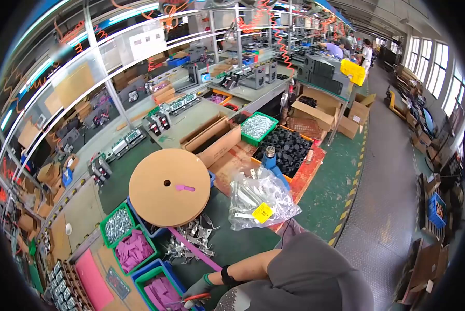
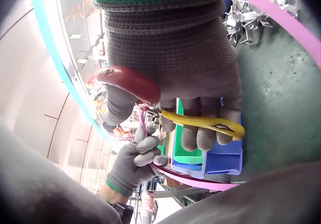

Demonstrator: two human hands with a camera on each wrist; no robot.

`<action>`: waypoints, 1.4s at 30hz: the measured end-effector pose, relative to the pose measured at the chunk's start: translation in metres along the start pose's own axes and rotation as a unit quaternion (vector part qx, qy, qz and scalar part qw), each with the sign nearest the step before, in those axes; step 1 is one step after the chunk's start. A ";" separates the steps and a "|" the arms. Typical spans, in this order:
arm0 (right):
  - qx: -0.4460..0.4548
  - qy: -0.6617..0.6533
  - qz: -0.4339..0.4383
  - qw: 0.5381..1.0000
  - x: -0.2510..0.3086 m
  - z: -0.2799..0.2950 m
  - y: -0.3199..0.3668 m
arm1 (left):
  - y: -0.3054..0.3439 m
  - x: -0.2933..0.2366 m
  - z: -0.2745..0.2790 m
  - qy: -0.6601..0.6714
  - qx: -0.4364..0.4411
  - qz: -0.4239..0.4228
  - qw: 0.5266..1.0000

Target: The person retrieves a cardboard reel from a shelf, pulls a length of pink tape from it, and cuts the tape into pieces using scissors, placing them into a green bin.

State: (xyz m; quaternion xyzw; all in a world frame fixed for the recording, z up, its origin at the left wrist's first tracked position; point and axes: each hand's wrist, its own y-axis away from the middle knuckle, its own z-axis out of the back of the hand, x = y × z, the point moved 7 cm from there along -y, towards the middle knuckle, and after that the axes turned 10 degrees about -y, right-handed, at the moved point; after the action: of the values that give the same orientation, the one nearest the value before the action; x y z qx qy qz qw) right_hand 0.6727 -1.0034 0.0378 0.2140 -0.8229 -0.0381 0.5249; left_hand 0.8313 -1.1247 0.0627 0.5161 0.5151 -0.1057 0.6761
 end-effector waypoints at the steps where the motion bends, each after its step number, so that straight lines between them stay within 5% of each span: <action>1: -0.010 -0.002 0.003 1.000 -0.003 0.005 0.001 | -0.001 0.000 0.002 -0.002 -0.001 0.000 1.000; 4: -0.014 -0.006 -0.007 1.000 -0.015 0.007 -0.011 | -0.007 -0.002 0.003 -0.008 -0.003 -0.011 1.000; 5: 0.029 -0.214 -0.109 0.970 -0.044 0.013 -0.033 | -0.012 -0.003 0.005 -0.010 -0.008 -0.024 1.000; 7: -0.006 -0.119 -0.020 0.993 -0.015 0.011 -0.010 | -0.030 -0.016 0.006 -0.058 -0.011 -0.084 0.995; 9: 0.032 -0.007 0.029 0.999 -0.015 0.021 -0.016 | 0.006 -0.019 -0.012 0.039 -0.072 -0.051 0.995; 10: 0.046 0.048 0.056 0.996 -0.017 0.026 -0.017 | 0.010 -0.035 -0.019 -0.015 -0.058 -0.011 0.998; 11: 0.065 -0.059 0.048 0.995 -0.002 0.015 -0.008 | 0.006 -0.034 -0.015 0.025 -0.046 -0.025 0.998; 12: 0.039 0.027 0.033 0.998 0.005 0.017 -0.013 | 0.011 -0.041 -0.016 0.008 -0.068 -0.006 0.998; 13: 0.027 0.096 0.025 0.995 0.043 -0.006 0.005 | -0.002 -0.026 -0.008 0.011 -0.032 -0.043 0.998; 15: 0.023 0.137 0.090 0.986 0.028 -0.004 -0.008 | 0.008 -0.037 -0.019 -0.006 0.039 -0.075 0.996; 22: 0.019 0.128 -0.029 0.991 0.040 -0.012 -0.017 | 0.015 -0.028 -0.014 -0.047 0.027 -0.056 0.997; 24: 0.030 0.154 0.035 0.987 0.049 -0.014 -0.021 | 0.020 -0.029 -0.013 -0.033 0.021 -0.047 0.998; 42: -0.006 0.235 0.049 0.971 0.062 -0.012 -0.025 | 0.016 -0.022 -0.002 -0.056 0.018 -0.025 0.998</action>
State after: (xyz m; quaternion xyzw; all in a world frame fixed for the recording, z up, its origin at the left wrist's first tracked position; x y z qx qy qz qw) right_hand 0.6687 -1.0484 0.0881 0.1730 -0.6860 0.0339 0.7059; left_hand 0.8306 -1.1247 0.0903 0.5084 0.4875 -0.1608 0.6914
